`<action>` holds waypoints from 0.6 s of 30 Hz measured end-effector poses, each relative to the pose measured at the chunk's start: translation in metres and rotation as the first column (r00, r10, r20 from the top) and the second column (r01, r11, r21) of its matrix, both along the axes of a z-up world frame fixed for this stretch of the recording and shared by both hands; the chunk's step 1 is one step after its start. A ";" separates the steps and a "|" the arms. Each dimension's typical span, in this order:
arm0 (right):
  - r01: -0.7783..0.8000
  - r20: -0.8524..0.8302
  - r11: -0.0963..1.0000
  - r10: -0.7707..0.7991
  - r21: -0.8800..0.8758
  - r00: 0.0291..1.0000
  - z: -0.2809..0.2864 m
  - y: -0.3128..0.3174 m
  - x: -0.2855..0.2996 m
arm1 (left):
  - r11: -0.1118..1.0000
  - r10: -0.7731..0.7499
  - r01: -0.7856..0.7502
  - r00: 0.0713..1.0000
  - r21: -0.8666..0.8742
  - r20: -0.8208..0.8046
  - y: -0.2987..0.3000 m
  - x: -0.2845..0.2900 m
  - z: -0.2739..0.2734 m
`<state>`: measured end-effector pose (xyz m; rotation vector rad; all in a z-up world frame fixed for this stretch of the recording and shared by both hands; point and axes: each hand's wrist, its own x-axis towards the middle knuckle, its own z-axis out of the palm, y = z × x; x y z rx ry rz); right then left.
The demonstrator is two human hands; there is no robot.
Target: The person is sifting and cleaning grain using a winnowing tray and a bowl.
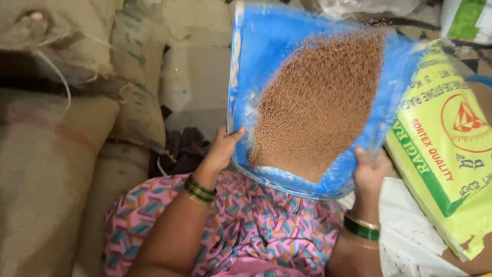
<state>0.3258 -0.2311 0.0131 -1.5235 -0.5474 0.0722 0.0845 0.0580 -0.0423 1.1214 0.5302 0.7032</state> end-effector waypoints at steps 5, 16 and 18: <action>-0.077 -0.231 0.935 -0.006 -0.347 0.973 -0.074 -0.014 0.006 | 0.976 -0.113 0.045 0.940 -0.211 -0.323 -0.006 -0.004 -0.091; -0.027 -0.015 0.995 0.028 0.094 0.999 0.017 -0.005 -0.010 | 0.976 -0.051 0.035 0.996 0.217 0.069 -0.015 -0.002 0.028; -0.018 -0.036 0.999 0.017 -0.041 0.999 -0.028 -0.005 0.001 | 1.000 -0.023 0.023 0.997 0.003 -0.070 -0.007 -0.003 -0.011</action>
